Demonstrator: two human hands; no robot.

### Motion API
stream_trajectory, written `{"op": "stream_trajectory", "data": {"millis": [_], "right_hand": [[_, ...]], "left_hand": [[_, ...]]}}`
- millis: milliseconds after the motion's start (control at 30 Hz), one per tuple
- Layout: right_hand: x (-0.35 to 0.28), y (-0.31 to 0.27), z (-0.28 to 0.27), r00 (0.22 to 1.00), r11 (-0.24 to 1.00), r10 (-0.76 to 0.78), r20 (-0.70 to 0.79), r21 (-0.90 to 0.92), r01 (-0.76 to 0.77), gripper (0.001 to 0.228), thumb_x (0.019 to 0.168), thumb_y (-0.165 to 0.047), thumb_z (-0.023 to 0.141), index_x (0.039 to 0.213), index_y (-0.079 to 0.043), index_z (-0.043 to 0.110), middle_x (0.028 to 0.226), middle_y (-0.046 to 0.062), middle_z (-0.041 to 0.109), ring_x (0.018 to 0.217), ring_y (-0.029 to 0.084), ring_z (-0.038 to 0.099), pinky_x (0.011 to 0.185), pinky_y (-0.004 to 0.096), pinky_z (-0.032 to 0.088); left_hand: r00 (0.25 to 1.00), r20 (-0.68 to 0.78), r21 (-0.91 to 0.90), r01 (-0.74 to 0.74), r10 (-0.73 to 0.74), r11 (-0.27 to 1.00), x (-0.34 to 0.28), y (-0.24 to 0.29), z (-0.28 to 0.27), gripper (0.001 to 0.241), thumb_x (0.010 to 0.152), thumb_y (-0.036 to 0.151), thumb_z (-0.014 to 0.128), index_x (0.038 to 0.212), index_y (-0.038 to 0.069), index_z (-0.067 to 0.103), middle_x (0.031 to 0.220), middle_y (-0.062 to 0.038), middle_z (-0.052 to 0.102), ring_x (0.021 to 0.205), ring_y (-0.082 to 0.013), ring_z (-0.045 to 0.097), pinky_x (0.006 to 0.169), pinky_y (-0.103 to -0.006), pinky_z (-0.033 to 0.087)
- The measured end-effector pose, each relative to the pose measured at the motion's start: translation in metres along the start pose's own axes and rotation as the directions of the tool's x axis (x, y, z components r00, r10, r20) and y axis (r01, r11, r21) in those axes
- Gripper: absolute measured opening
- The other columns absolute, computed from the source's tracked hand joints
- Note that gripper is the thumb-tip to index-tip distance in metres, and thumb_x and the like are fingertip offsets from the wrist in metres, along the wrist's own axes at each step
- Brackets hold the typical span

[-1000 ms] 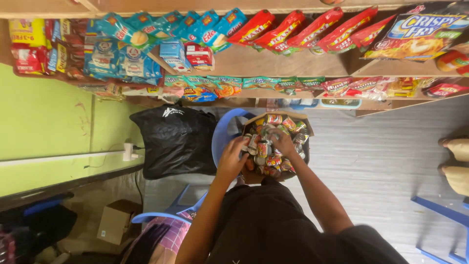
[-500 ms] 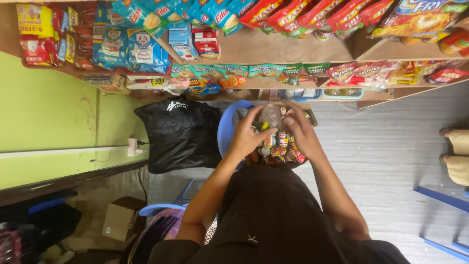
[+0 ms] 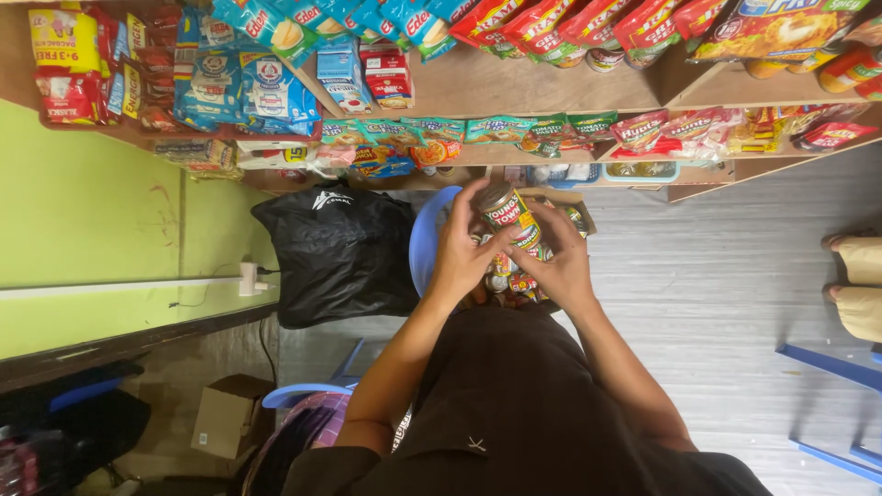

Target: The recorder is taking canned food items from a container and placing them onto the shelves in an organized manner.

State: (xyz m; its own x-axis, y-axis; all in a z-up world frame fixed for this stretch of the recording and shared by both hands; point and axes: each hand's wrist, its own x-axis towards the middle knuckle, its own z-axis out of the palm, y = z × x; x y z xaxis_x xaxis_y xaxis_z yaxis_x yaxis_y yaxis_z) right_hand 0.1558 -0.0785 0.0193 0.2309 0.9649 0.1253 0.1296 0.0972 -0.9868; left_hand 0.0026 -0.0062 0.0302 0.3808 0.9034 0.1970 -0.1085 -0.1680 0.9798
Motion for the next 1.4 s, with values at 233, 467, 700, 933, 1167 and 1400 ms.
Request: {"op": "stream_trajectory", "data": {"millis": [233, 467, 700, 933, 1167, 1400], "right_hand": [[-0.002, -0.008, 0.004, 0.993, 0.964, -0.090, -0.079, -0.258, 0.066, 0.071, 0.077, -0.009, 0.092, 0.139, -0.002, 0.057, 0.128, 0.012, 0.062, 0.120, 0.023, 0.066, 0.100, 0.035, 0.056], [0.006, -0.028, -0.002, 0.989, 0.985, -0.125, -0.084, -0.130, 0.113, 0.083, 0.078, -0.006, 0.085, 0.149, -0.003, 0.043, 0.140, 0.013, 0.055, 0.115, 0.021, 0.064, 0.089, 0.033, 0.058], [-0.002, -0.010, -0.007, 0.982, 0.983, -0.179, -0.053, -0.058, 0.176, 0.066, 0.090, -0.001, 0.078, 0.148, -0.004, 0.048, 0.117, 0.009, 0.067, 0.108, 0.016, 0.066, 0.091, 0.032, 0.058], [-0.008, -0.005, -0.010, 0.986, 0.986, -0.166, -0.019, -0.029, 0.166, 0.061, 0.089, 0.000, 0.076, 0.144, -0.003, 0.050, 0.108, 0.007, 0.070, 0.104, 0.015, 0.069, 0.089, 0.031, 0.058], [-0.014, -0.003, -0.019, 0.993, 0.992, -0.119, 0.002, -0.052, 0.119, 0.060, 0.088, 0.000, 0.076, 0.142, -0.004, 0.051, 0.106, 0.007, 0.071, 0.100, 0.014, 0.068, 0.087, 0.031, 0.058], [-0.016, 0.001, -0.024, 0.999, 0.999, -0.050, 0.015, -0.009, 0.051, 0.057, 0.089, -0.001, 0.075, 0.142, -0.005, 0.052, 0.105, 0.006, 0.071, 0.101, 0.015, 0.069, 0.089, 0.032, 0.059]], "left_hand": [[0.988, 0.053, -0.374, 0.157, -0.148, 0.914, 0.000, -0.025, 0.000, 0.072, 0.092, 0.000, 0.079, 0.153, -0.001, 0.041, 0.136, -0.013, 0.062, 0.121, -0.0169, 0.064, 0.102, -0.0319, 0.057], [0.997, -0.018, -0.093, 0.069, -0.071, 0.993, 0.064, 0.050, -0.014, 0.079, 0.085, 0.000, 0.083, 0.153, 0.001, 0.042, 0.132, -0.017, 0.068, 0.110, -0.0204, 0.070, 0.093, -0.0338, 0.060], [0.853, -0.088, 0.182, -0.493, 0.514, 0.850, 0.205, 0.093, -0.036, 0.063, 0.093, 0.006, 0.087, 0.144, 0.004, 0.051, 0.139, -0.013, 0.061, 0.122, -0.0231, 0.067, 0.106, -0.0382, 0.059], [0.910, -0.109, 0.600, -0.259, 0.399, 0.757, 0.354, 0.025, -0.047, 0.043, 0.089, 0.035, 0.085, 0.105, 0.000, 0.068, 0.094, -0.017, 0.076, 0.090, -0.0274, 0.076, 0.087, -0.0403, 0.056], [0.801, 0.033, 0.526, -0.522, 0.598, 0.671, 0.362, 0.032, -0.052, 0.044, 0.084, 0.024, 0.084, 0.112, -0.003, 0.063, 0.104, -0.021, 0.073, 0.098, -0.0353, 0.071, 0.087, -0.0420, 0.054], [0.825, 0.102, 0.530, -0.518, 0.556, 0.671, 0.377, 0.018, -0.053, 0.044, 0.091, 0.021, 0.082, 0.120, -0.003, 0.059, 0.113, -0.021, 0.071, 0.107, -0.0342, 0.067, 0.093, -0.0419, 0.052]]}}
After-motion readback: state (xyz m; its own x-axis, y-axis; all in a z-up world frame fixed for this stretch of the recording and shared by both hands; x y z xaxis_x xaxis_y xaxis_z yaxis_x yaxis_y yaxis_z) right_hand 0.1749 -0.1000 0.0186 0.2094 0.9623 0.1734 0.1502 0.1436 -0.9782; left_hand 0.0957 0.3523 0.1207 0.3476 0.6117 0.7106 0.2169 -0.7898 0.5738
